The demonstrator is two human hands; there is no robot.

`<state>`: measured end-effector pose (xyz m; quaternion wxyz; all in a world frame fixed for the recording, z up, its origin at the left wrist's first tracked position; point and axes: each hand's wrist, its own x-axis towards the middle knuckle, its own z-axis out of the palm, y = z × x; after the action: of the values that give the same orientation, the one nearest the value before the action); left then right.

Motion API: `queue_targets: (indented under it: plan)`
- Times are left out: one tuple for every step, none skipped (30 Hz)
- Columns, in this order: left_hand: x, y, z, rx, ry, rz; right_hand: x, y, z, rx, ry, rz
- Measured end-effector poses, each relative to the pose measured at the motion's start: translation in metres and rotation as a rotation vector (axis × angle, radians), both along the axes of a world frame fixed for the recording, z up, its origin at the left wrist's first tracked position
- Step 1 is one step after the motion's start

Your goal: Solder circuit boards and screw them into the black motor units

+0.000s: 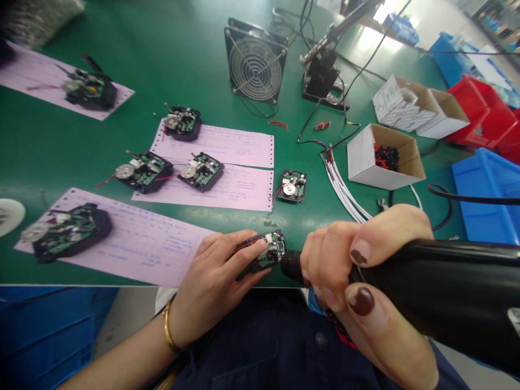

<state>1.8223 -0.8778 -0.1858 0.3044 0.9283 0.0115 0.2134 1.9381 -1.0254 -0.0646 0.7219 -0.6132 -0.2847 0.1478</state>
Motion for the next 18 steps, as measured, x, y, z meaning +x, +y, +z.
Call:
queue_targets:
  plan:
    - [0.000, 0.000, 0.000, 0.002, 0.002, 0.000, 0.000, 0.000, 0.000, 0.003, -0.003, 0.002]
    - [0.000, 0.000, 0.000, 0.004, 0.003, 0.001, 0.000, 0.000, 0.000, 0.007, -0.005, 0.003]
    - [0.000, 0.000, 0.001, 0.006, 0.003, 0.001, 0.000, 0.000, 0.000, 0.010, -0.007, -0.002]
    - [0.000, 0.000, 0.001, 0.007, 0.003, 0.001, 0.000, 0.000, -0.001, 0.005, -0.007, -0.009]
    - [0.000, 0.000, 0.001, 0.008, 0.002, 0.000, 0.001, 0.000, -0.002, 0.002, -0.005, -0.013]
    - [0.000, 0.000, 0.001, 0.008, 0.001, 0.000, 0.001, 0.000, -0.002, 0.011, -0.003, -0.019]
    - [0.000, 0.000, 0.001, 0.008, 0.001, 0.001, 0.001, 0.000, -0.003, 0.021, 0.002, -0.020]
    - [0.000, 0.000, 0.001, 0.007, 0.001, 0.001, 0.001, 0.001, -0.002, 0.033, 0.006, -0.019]
    - [0.000, 0.000, 0.001, 0.008, 0.001, 0.001, 0.001, 0.001, -0.002, 0.032, 0.013, -0.017]
    - [0.000, 0.000, 0.001, 0.009, 0.001, 0.001, 0.002, 0.002, 0.000, 0.021, 0.019, -0.014]
    - [0.000, 0.000, 0.001, 0.010, 0.001, 0.001, 0.002, 0.003, 0.002, 0.002, 0.024, -0.008]
    - [0.000, 0.000, 0.000, 0.011, 0.000, 0.001, 0.003, 0.003, 0.005, -0.025, 0.027, 0.003]
    - [0.000, 0.000, 0.000, 0.011, -0.001, 0.000, 0.004, 0.004, 0.007, -0.048, 0.027, 0.018]
    - [0.000, 0.000, 0.000, 0.012, -0.001, -0.002, 0.005, 0.004, 0.009, -0.060, 0.023, 0.031]
    - [0.000, 0.000, 0.000, 0.012, -0.002, -0.003, 0.005, 0.004, 0.010, -0.067, 0.016, 0.048]
    - [0.000, 0.000, 0.000, 0.012, -0.003, -0.003, 0.006, 0.003, 0.009, -0.076, 0.012, 0.060]
    - [0.000, 0.000, 0.000, 0.013, -0.004, -0.003, 0.005, 0.003, 0.008, -0.087, 0.009, 0.067]
    - [0.000, 0.000, 0.001, 0.014, -0.003, -0.003, 0.005, 0.002, 0.007, -0.088, 0.009, 0.062]
